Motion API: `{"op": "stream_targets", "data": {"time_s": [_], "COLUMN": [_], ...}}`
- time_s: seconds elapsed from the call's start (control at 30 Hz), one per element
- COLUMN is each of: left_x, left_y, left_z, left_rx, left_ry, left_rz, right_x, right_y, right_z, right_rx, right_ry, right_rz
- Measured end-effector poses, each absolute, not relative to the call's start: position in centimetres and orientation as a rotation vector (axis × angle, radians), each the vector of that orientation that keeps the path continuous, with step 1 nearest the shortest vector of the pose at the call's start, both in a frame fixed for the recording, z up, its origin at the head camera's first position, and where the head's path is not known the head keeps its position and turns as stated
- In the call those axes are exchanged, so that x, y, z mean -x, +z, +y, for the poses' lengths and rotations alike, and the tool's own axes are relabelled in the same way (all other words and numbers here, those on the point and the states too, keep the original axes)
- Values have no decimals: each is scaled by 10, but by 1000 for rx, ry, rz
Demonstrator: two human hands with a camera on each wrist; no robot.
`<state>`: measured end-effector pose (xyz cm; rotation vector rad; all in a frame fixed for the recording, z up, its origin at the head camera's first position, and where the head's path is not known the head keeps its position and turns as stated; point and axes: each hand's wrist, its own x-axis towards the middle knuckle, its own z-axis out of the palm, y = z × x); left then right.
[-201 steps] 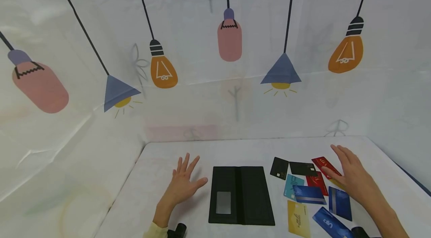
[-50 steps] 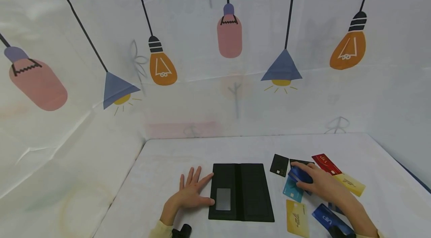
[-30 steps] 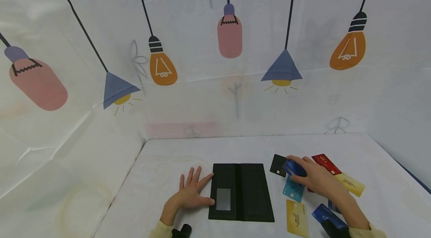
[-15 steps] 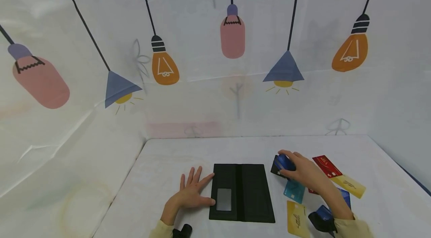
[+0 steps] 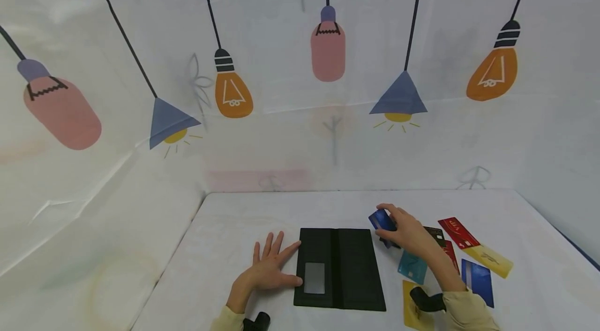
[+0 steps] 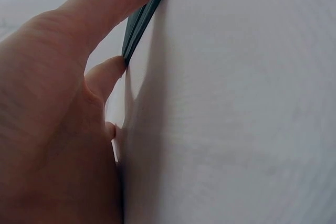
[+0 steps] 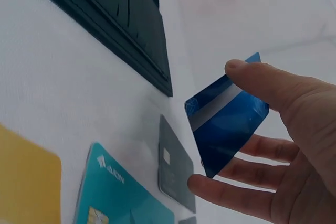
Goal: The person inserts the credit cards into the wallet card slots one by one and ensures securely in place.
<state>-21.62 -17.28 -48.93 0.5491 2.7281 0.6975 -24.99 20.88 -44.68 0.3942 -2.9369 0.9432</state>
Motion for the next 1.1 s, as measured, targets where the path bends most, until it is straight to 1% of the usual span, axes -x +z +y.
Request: {"op": "stream_targets", "data": {"time_s": [0.3,1.1], "left_x": [215,213], "left_y": [-486,-486], "left_z": [-171,-171], "left_rx": [-538,-545], "left_ry": [696,687], "left_rz": [2718,2735], "right_x": [260,267], "right_y": [-456,-458], "right_z": [201,183], "right_rx": [-354,-305], "right_ry": [973,1009], "right_rz": [-2946,-2911]}}
